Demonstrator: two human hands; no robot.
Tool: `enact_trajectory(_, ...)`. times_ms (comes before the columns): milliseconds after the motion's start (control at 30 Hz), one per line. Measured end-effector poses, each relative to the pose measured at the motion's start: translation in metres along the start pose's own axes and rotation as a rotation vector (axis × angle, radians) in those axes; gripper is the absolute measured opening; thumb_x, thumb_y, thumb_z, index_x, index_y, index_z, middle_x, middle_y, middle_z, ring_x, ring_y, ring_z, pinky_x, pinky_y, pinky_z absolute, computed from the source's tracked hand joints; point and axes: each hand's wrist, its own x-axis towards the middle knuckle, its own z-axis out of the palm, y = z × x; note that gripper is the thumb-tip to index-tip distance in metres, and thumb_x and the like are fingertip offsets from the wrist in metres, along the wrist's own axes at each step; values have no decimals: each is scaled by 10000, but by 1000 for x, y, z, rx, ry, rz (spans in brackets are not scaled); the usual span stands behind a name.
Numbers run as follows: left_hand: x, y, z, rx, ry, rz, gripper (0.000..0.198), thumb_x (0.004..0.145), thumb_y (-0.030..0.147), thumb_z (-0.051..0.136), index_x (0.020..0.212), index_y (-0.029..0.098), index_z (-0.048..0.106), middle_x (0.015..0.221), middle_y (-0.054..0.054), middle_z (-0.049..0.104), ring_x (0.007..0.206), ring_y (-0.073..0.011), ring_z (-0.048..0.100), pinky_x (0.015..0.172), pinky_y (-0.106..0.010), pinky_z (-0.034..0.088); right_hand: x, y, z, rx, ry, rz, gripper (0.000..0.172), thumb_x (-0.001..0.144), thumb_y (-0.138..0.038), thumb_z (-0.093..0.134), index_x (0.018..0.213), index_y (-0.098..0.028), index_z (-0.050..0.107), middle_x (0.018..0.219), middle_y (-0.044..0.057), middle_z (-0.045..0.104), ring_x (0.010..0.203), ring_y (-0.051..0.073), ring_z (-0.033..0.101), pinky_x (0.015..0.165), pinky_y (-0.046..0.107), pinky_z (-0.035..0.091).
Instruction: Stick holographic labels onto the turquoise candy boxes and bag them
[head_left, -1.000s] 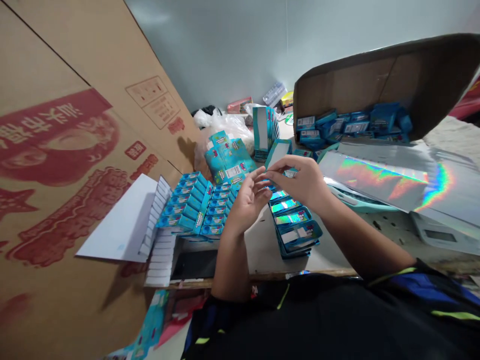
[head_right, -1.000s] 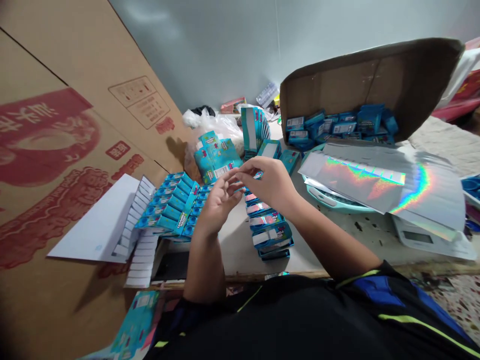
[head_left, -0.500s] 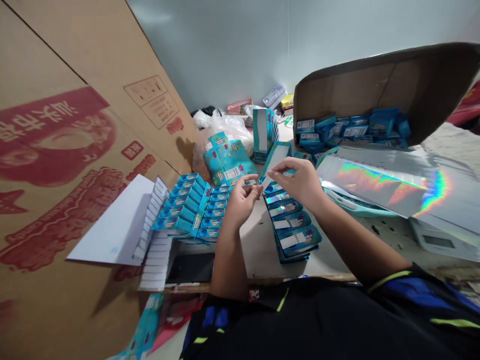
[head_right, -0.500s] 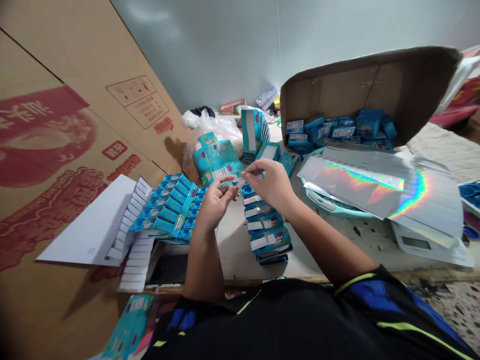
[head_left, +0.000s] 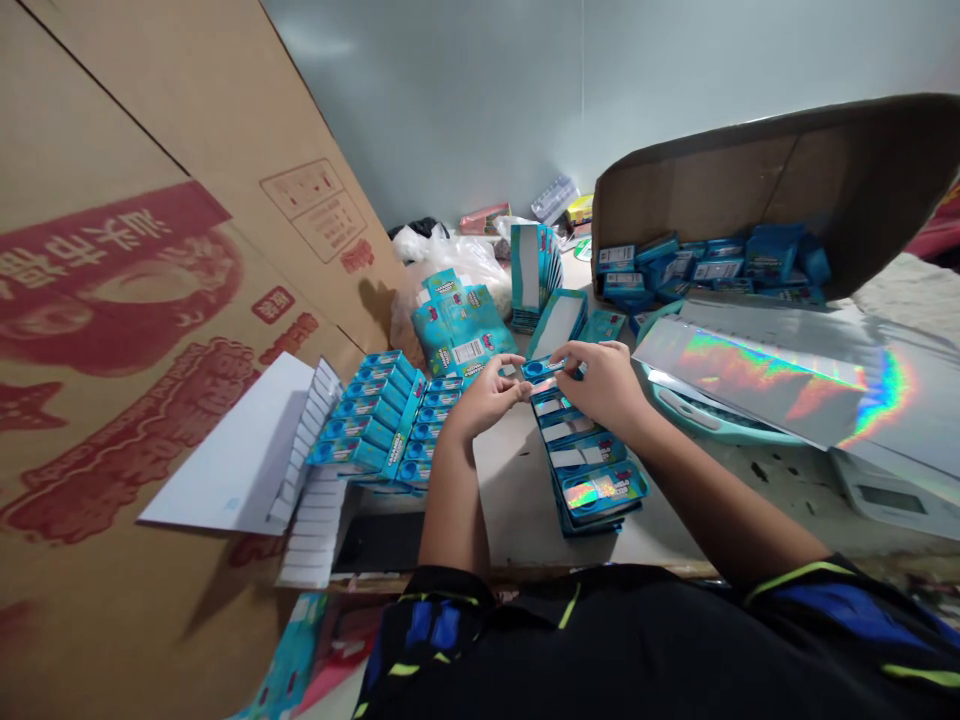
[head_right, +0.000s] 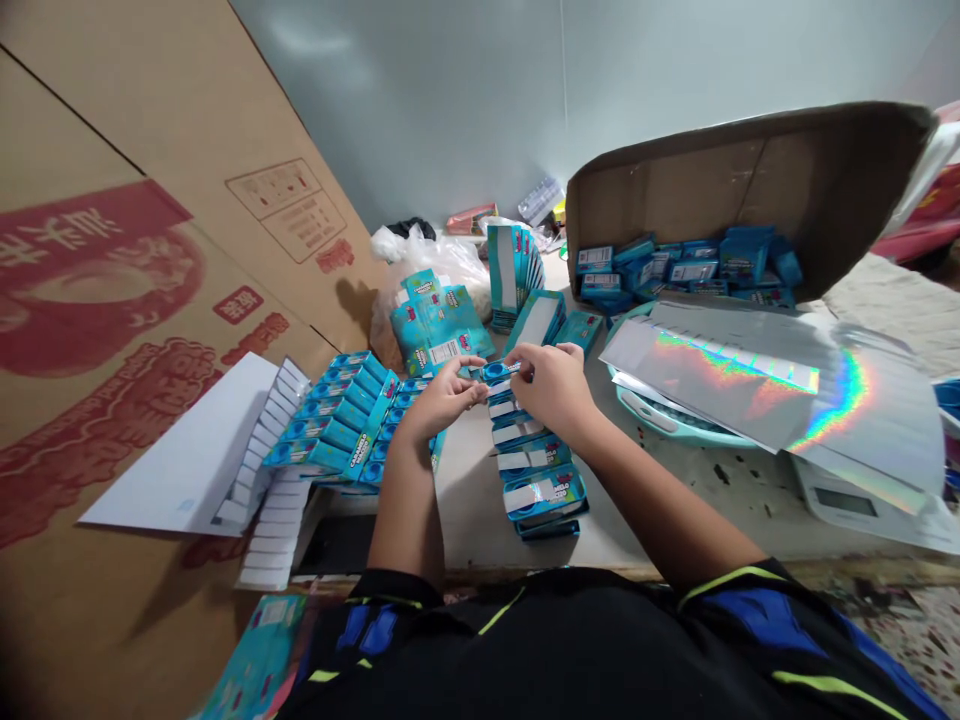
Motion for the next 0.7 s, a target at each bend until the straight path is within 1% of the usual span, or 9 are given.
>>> enact_trajectory(100, 4, -12, 3, -117, 39, 10, 840, 669, 625, 873, 1248, 175, 463, 692, 22, 656, 616, -141, 586, 595, -239, 368, 1, 0, 3, -107, -74, -15, 236, 807, -174, 595, 966, -257, 748, 806, 21, 702, 903, 246, 616, 987, 462, 336)
enact_trajectory(167, 6, -18, 5, -141, 72, 5, 872, 628, 648, 890, 1223, 179, 455, 671, 35, 634, 595, -127, 554, 587, -232, 354, 1, 2, 6, -154, -87, 19, 250, 801, -209, 609, 1007, -261, 742, 918, 55, 709, 992, 291, 596, 941, 460, 368)
enact_trajectory(267, 7, -24, 7, -49, 116, -11, 868, 611, 673, 885, 1196, 189, 465, 649, 60, 583, 590, -124, 527, 576, -226, 329, 2, 6, 7, -168, -42, 52, 373, 793, -274, 636, 1160, -248, 699, 1186, 110, 674, 1108, 346, 565, 921, 481, 422)
enact_trajectory(333, 5, -30, 7, 56, 130, -35, 834, 629, 678, 868, 1182, 190, 479, 629, 81, 533, 557, -117, 474, 558, -229, 301, 1, 10, -1, -126, -8, 28, 491, 813, -315, 643, 1295, -227, 635, 1327, 139, 626, 1186, 367, 551, 956, 504, 445)
enact_trajectory(400, 1, -39, 6, 142, 169, -43, 765, 669, 652, 853, 1164, 188, 501, 643, 86, 508, 552, -114, 440, 556, -234, 300, -3, 16, -20, -90, 41, -16, 522, 864, -351, 622, 1363, -204, 588, 1405, 159, 590, 1259, 359, 542, 1018, 509, 447)
enact_trajectory(467, -7, -48, 5, 208, 271, -5, 631, 747, 599, 814, 1131, 185, 534, 680, 73, 505, 593, -120, 457, 581, -237, 330, -10, 29, -50, -142, 132, -24, 464, 930, -381, 571, 1358, -202, 593, 1442, 167, 572, 1329, 349, 518, 1082, 510, 420)
enact_trajectory(567, -23, -59, 1, 275, 499, 89, 399, 864, 506, 716, 1064, 184, 591, 700, 55, 495, 648, -128, 483, 620, -238, 360, -28, 67, -97, -397, 260, 124, 462, 967, -429, 540, 1376, -221, 593, 1528, 175, 511, 1428, 390, 426, 1138, 576, 336)
enact_trajectory(633, -33, -61, -2, 279, 622, 147, 315, 891, 469, 675, 1013, 185, 615, 702, 46, 502, 655, -128, 491, 632, -237, 378, -42, 99, -119, -559, 220, 288, 564, 942, -474, 582, 1432, -197, 548, 1561, 205, 475, 1442, 428, 394, 1135, 623, 294)
enact_trajectory(700, -40, -57, -3, 264, 712, 205, 294, 886, 462, 666, 974, 184, 625, 706, 41, 515, 656, -124, 504, 645, -234, 406, -52, 130, -130, -646, 40, 440, 580, 919, -498, 606, 1404, -183, 564, 1474, 224, 554, 1364, 433, 470, 1107, 652, 283)
